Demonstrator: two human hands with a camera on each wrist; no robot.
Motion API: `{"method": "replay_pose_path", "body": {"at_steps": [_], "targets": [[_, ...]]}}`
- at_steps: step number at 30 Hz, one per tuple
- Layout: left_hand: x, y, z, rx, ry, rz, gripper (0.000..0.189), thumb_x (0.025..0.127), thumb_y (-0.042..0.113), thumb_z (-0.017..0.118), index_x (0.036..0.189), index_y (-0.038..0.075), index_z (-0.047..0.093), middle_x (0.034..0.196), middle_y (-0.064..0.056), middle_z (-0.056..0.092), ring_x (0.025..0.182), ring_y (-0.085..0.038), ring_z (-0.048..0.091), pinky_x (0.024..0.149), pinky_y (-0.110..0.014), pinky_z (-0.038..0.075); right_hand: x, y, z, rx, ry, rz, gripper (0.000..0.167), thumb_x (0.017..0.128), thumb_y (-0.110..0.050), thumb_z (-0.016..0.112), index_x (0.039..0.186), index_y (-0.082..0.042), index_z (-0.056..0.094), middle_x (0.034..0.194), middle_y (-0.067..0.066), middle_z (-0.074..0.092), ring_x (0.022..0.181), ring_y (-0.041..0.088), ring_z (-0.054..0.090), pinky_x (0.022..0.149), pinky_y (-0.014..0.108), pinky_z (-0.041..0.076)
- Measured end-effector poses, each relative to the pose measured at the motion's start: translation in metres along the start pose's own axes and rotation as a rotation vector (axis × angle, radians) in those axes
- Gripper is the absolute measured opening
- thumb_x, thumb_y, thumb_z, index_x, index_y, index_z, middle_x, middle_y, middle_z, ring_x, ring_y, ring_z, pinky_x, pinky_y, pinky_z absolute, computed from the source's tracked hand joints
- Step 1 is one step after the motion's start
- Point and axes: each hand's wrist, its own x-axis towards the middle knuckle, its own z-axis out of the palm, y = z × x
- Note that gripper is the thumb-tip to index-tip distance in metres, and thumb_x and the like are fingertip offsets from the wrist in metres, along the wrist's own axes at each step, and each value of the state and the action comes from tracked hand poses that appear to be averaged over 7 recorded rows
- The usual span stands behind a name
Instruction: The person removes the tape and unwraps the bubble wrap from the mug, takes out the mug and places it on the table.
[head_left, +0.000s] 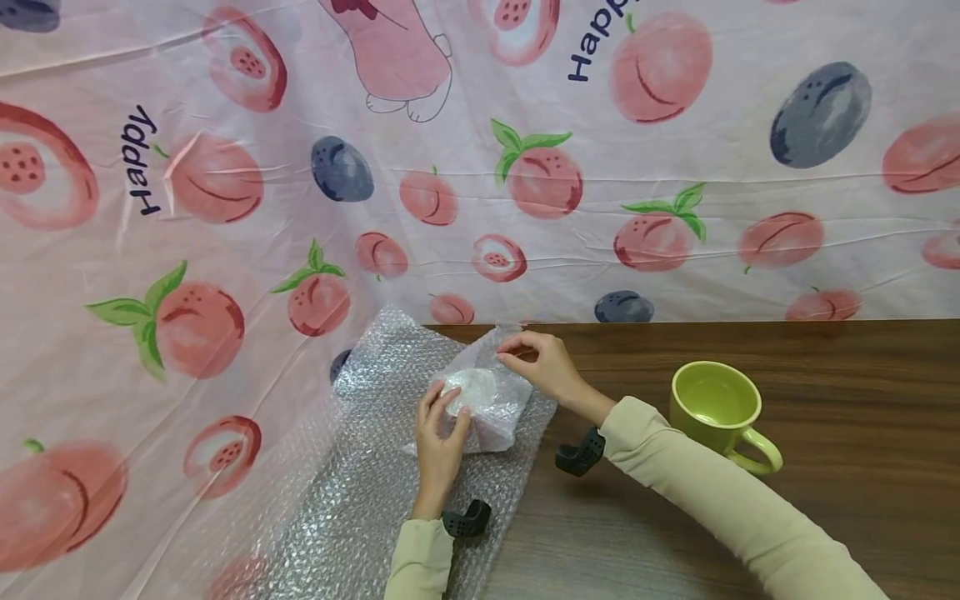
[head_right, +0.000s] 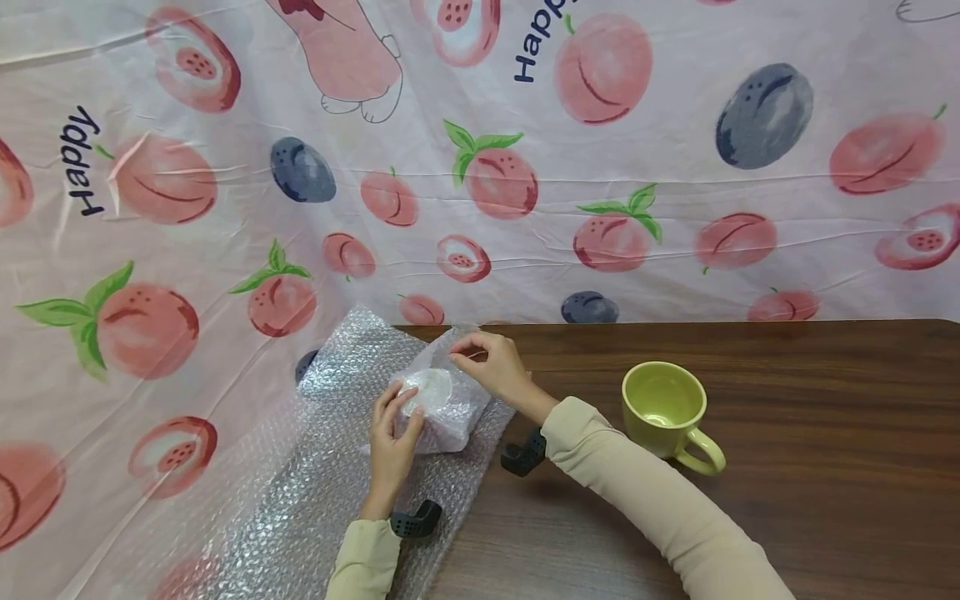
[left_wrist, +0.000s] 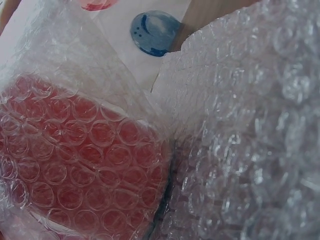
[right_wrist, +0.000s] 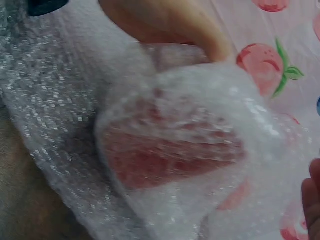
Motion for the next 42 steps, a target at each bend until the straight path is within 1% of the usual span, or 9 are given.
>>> {"method": "replay_pose_path", "body": {"at_steps": [6,11,16,23,27,30,34,38,42], "targets": [[-0.001,-0.021,0.001,0.008,-0.008,-0.026,0.028,0.085,0.004,0.056,0.112,-0.004,0.056,0.129,-0.023,0.035,0.121,-0.038,0.029,0.093,-0.055,0.026,-0.005,0.03,0.02,-0.08,-0.179,0.039,0.021,0.078,-0.01,0.067,0.095,0.003,0.065,0.093,0.013,0.063,0.086,0.024,0.059,0.072,0.029,0.05],[-0.002,-0.039,0.003,0.047,-0.019,-0.027,0.029,0.086,0.014,0.057,0.114,0.006,0.057,0.133,-0.011,0.036,0.123,-0.03,0.028,0.092,-0.054,0.027,-0.009,0.035,0.03,-0.156,-0.184,0.041,0.024,0.075,-0.01,0.07,0.095,0.002,0.065,0.097,0.011,0.06,0.09,0.024,0.056,0.071,0.023,0.049],[0.002,-0.036,-0.002,0.08,-0.079,-0.04,0.036,0.087,0.02,0.056,0.12,0.007,0.051,0.133,-0.011,0.035,0.123,-0.031,0.028,0.093,-0.054,0.026,-0.01,0.033,0.031,-0.208,-0.174,-0.016,0.02,0.074,-0.007,0.07,0.091,0.002,0.065,0.094,0.011,0.059,0.088,0.024,0.056,0.069,0.023,0.049],[0.017,-0.023,-0.024,0.162,-0.266,-0.096,0.051,0.084,0.025,0.061,0.128,0.006,0.043,0.128,-0.014,0.034,0.117,-0.033,0.034,0.091,-0.054,0.03,-0.009,0.032,0.031,-0.221,-0.194,-0.057,0.02,0.074,-0.008,0.07,0.09,0.004,0.065,0.093,0.012,0.059,0.085,0.024,0.057,0.069,0.024,0.05],[0.029,-0.018,-0.029,0.187,-0.322,-0.086,0.048,0.086,0.024,0.058,0.126,0.0,0.045,0.119,-0.016,0.037,0.108,-0.032,0.039,0.087,-0.053,0.033,-0.008,0.034,0.031,-0.221,-0.205,-0.049,0.019,0.075,-0.008,0.069,0.09,0.003,0.065,0.094,0.012,0.059,0.085,0.024,0.057,0.069,0.024,0.05],[0.037,-0.018,-0.026,0.209,-0.276,-0.064,0.038,0.088,0.021,0.055,0.117,-0.003,0.053,0.108,-0.016,0.043,0.096,-0.031,0.043,0.08,-0.049,0.036,-0.008,0.036,0.031,-0.216,-0.215,-0.047,0.019,0.076,-0.008,0.069,0.091,0.003,0.065,0.095,0.012,0.058,0.085,0.023,0.057,0.068,0.022,0.049],[0.044,-0.021,-0.019,0.288,-0.143,-0.046,0.027,0.087,0.021,0.056,0.1,-0.002,0.063,0.095,-0.015,0.048,0.088,-0.031,0.046,0.075,-0.044,0.037,-0.008,0.037,0.031,-0.222,-0.215,-0.065,0.02,0.076,-0.008,0.069,0.091,0.003,0.065,0.094,0.012,0.058,0.083,0.022,0.057,0.067,0.023,0.049],[0.046,-0.024,-0.014,0.319,-0.045,-0.043,0.02,0.082,0.019,0.063,0.088,0.0,0.066,0.099,-0.016,0.049,0.094,-0.032,0.044,0.078,-0.045,0.035,-0.009,0.037,0.031,-0.253,-0.214,-0.086,0.021,0.077,-0.011,0.068,0.092,0.003,0.065,0.094,0.012,0.058,0.083,0.022,0.057,0.067,0.025,0.05],[0.047,-0.027,-0.012,0.306,-0.029,-0.011,0.016,0.076,0.016,0.069,0.081,0.001,0.065,0.11,-0.02,0.051,0.104,-0.037,0.041,0.085,-0.05,0.03,-0.011,0.035,0.03,-0.266,-0.206,-0.091,0.021,0.076,-0.01,0.069,0.092,0.003,0.065,0.095,0.012,0.058,0.084,0.022,0.057,0.068,0.026,0.05]]}}
